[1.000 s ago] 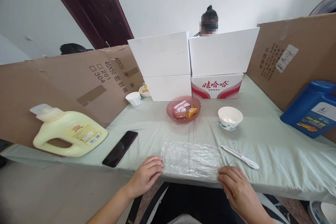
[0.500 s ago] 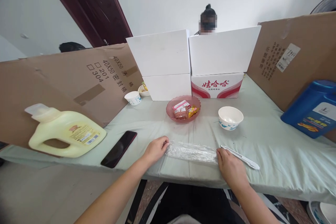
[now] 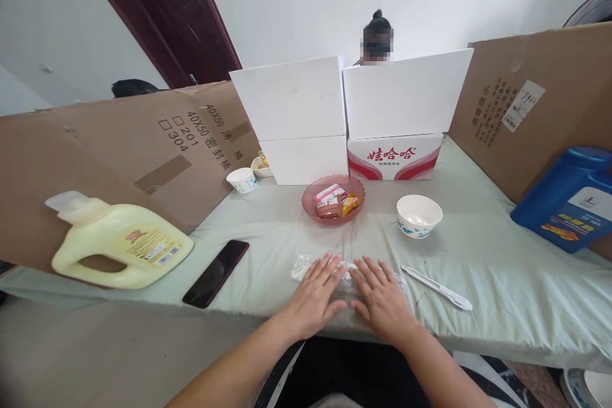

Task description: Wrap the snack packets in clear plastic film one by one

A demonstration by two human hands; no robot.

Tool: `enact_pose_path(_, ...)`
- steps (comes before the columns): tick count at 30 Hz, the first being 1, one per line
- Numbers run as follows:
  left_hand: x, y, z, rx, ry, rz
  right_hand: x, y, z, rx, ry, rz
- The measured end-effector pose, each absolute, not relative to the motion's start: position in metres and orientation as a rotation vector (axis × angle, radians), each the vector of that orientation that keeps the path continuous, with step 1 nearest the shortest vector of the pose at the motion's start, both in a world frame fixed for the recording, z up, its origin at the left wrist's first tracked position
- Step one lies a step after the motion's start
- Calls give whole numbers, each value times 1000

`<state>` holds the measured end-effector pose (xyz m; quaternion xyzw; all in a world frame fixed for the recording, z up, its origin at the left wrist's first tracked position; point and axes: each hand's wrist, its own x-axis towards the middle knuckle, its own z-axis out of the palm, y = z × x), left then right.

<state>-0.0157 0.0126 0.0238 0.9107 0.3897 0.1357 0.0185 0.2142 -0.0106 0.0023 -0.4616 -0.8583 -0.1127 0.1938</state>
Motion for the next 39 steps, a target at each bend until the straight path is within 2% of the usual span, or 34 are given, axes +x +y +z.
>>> enact_pose_path(5,-39,24,9,2655,1449,82,230,-15,-22,-1458,-2470,-209)
enact_pose_path(7,-53,27,10,2606,1626,80,244,-29,-27,-1457,-2438,-254)
enact_pose_path(10,-55,16,16,2575,1831,264,256,-58,-29,-1402,-2406,-346)
enact_pose_path(12,-42,1,21,2592,1751,407,258,-76,-28,-1372,-2372,-391)
enact_pose_path(16,-6,-22,26,2631,1254,532,252,-98,-14,-1308,-2285,-298)
enact_pose_path(21,5,-20,22,2724,888,416,246,-108,27,-1141,-2296,-39)
enact_pose_path(25,-2,-15,20,2742,643,212,244,-105,60,-958,-2373,350)
enact_pose_path(30,-1,-16,20,2750,619,134,234,-52,69,-1193,-2071,893)
enact_pose_path(33,1,-16,21,2713,680,170,218,1,55,-1389,-1914,909)
enact_pose_path(39,2,-15,12,2648,788,251,184,59,25,-1618,-1925,689)
